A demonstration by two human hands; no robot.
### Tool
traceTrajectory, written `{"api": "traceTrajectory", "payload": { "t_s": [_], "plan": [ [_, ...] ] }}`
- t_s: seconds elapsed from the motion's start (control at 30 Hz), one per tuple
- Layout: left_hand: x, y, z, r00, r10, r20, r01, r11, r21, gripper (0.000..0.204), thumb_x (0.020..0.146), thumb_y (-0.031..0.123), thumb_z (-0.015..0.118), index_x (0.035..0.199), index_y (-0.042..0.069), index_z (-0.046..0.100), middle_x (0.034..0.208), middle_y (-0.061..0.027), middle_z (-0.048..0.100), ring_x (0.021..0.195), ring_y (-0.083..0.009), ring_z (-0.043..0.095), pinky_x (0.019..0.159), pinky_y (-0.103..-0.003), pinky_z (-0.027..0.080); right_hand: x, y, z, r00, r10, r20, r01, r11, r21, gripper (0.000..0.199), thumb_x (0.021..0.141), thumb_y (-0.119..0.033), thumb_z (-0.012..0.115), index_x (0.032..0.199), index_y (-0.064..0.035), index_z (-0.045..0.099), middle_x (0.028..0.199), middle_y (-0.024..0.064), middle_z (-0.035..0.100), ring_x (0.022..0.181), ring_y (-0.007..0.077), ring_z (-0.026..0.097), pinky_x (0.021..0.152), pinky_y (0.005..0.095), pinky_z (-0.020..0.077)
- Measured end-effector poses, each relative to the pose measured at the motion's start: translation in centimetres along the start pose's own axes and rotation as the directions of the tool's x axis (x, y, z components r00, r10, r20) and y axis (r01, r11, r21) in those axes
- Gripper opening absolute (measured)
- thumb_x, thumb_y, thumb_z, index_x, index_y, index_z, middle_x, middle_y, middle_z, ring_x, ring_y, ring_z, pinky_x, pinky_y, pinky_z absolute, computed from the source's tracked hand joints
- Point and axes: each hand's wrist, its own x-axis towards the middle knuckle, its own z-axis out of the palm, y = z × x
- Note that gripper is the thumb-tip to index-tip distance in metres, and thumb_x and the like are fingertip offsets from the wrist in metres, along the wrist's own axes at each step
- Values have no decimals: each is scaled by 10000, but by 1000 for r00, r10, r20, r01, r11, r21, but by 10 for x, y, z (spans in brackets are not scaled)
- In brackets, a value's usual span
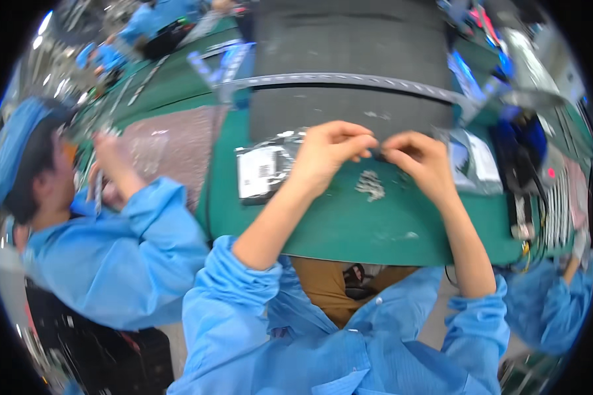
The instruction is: The person assembles small electronic components by hand by attaching green pieces onto metal parts and placing the assembled units on the table.
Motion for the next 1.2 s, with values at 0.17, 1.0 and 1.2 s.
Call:
{"api": "traceTrajectory", "payload": {
  "t_s": [0.17, 1.0, 1.2],
  "plan": [
    [7, -15, 11, 999, -38, 32, 43, 984, -173, 184, 792, 70, 657, 945, -18, 604, 852, -96, 652, 714, -111, 589, 656, -219, 470, -1, 0, -11, 998, 58, -10, -57, 996, 71, 116, 788, -27, 621, 897, 12, 635, 847, 34, 635, 796, 90, 588, 725, 217, 465],
    [3, -19, 21, 997, -9, 81, 20, 991, -132, 129, 821, 26, 614, 921, -32, 557, 868, -162, 645, 761, -177, 639, 679, -254, 529, -1, 9, -12, 1000, -9, -8, 9, 995, 97, 100, 798, -41, 617, 874, -16, 557, 826, 7, 574, 789, 65, 558, 718, 211, 469],
    [2, -19, 23, 997, 47, 61, -38, 991, -131, 139, 822, 13, 607, 936, -27, 538, 866, -155, 638, 773, -182, 638, 698, -259, 525, -1, 13, -12, 1000, -3, -10, 4, 983, 183, 141, 781, -51, 637, 845, -47, 512, 797, 0, 560, 754, 62, 544, 692, 210, 460]
  ]
}}
